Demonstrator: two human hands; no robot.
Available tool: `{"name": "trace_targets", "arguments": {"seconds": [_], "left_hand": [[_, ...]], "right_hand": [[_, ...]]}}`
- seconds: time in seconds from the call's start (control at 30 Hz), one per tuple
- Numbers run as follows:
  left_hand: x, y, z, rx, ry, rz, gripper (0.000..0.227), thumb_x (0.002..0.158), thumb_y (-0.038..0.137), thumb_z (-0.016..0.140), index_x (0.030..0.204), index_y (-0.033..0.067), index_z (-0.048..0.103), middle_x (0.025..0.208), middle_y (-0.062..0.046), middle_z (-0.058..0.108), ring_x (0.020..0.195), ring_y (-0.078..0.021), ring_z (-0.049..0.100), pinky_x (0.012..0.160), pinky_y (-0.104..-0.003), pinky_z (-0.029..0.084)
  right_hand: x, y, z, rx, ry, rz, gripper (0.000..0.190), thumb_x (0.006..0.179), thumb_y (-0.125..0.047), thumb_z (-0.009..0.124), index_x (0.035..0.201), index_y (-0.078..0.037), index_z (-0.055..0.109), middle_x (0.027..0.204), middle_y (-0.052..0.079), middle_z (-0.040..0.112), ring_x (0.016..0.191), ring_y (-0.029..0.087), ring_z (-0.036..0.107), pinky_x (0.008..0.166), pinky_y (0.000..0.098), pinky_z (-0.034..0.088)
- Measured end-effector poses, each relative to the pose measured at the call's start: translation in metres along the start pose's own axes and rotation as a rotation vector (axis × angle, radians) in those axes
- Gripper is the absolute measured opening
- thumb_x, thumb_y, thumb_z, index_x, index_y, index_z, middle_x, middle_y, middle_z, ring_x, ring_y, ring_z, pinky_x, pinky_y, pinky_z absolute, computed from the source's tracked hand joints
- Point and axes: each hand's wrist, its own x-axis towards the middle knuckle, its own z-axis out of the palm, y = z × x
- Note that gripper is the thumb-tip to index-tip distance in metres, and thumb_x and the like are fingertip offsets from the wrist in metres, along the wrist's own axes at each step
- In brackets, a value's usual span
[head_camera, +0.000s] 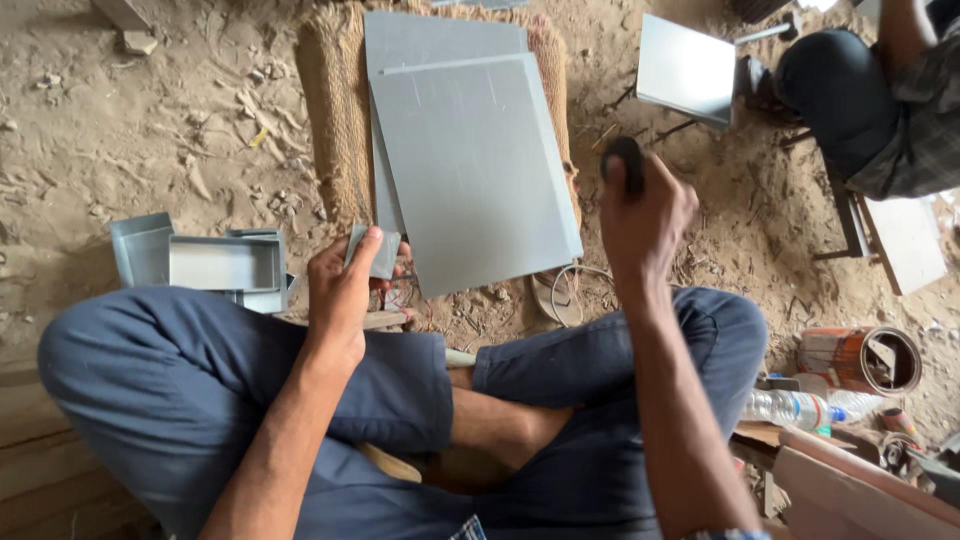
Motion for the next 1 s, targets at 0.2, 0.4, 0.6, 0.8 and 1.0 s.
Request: {"name": "trace_targets", "arguments": {"seconds": [0.2, 0.4, 0.6, 0.8, 1.0], "left_hand": [[0.005, -0.004, -0.009, 0.045, 0.034, 0.007, 0.026, 0.102, 0.027, 0.059, 0.097, 0.0073, 0.076, 0.086, -0.005, 0.078, 0.068, -0.0097, 0.067, 0.06, -0.025, 0.05], [0.008, -0.007, -0.004, 0.046, -0.003, 0.03, 0.026, 0.102, 0.027, 0.059, 0.098, 0.0065, 0.076, 0.088, -0.004, 0.079, 0.07, -0.0082, 0.066, 0.06, -0.025, 0.05], [0.008, -0.009, -0.007, 0.054, 0.004, 0.029, 0.026, 0.102, 0.027, 0.059, 0.098, 0.0072, 0.077, 0.087, -0.004, 0.079, 0.071, -0.0064, 0.066, 0.061, -0.024, 0.049], [0.001, 0.002, 0.001, 0.025, 0.01, 0.023, 0.027, 0.102, 0.026, 0.061, 0.095, 0.0056, 0.077, 0.086, -0.003, 0.078, 0.066, -0.0078, 0.062, 0.056, -0.025, 0.047], [-0.002, 0.0, -0.01, 0.001, 0.045, -0.041, 0.027, 0.101, 0.027, 0.059, 0.095, 0.0072, 0.076, 0.085, -0.003, 0.077, 0.067, -0.0081, 0.064, 0.057, -0.026, 0.05]], "right_hand": [[-0.058, -0.008, -0.008, -0.043, -0.085, 0.111, 0.03, 0.101, -0.018, 0.073, 0.078, 0.0, 0.065, 0.061, 0.011, 0.066, 0.048, 0.02, 0.059, 0.054, 0.0364, 0.047], [-0.057, -0.003, -0.014, -0.158, -0.305, 0.095, 0.028, 0.098, -0.017, 0.073, 0.079, 0.002, 0.066, 0.062, 0.016, 0.065, 0.048, 0.025, 0.061, 0.054, 0.0414, 0.048], [-0.022, 0.012, -0.009, -0.175, -0.537, 0.069, 0.016, 0.087, -0.017, 0.074, 0.087, -0.001, 0.073, 0.075, 0.015, 0.071, 0.055, 0.024, 0.066, 0.053, 0.0389, 0.054], [-0.006, -0.006, 0.014, -0.142, 0.078, -0.23, 0.02, 0.108, -0.017, 0.068, 0.094, -0.003, 0.072, 0.074, 0.008, 0.07, 0.056, 0.02, 0.061, 0.073, 0.0433, 0.052], [-0.066, -0.009, -0.008, -0.059, -0.032, 0.075, 0.035, 0.104, -0.02, 0.07, 0.078, 0.001, 0.062, 0.063, 0.012, 0.063, 0.051, 0.022, 0.058, 0.056, 0.0395, 0.045]]}}
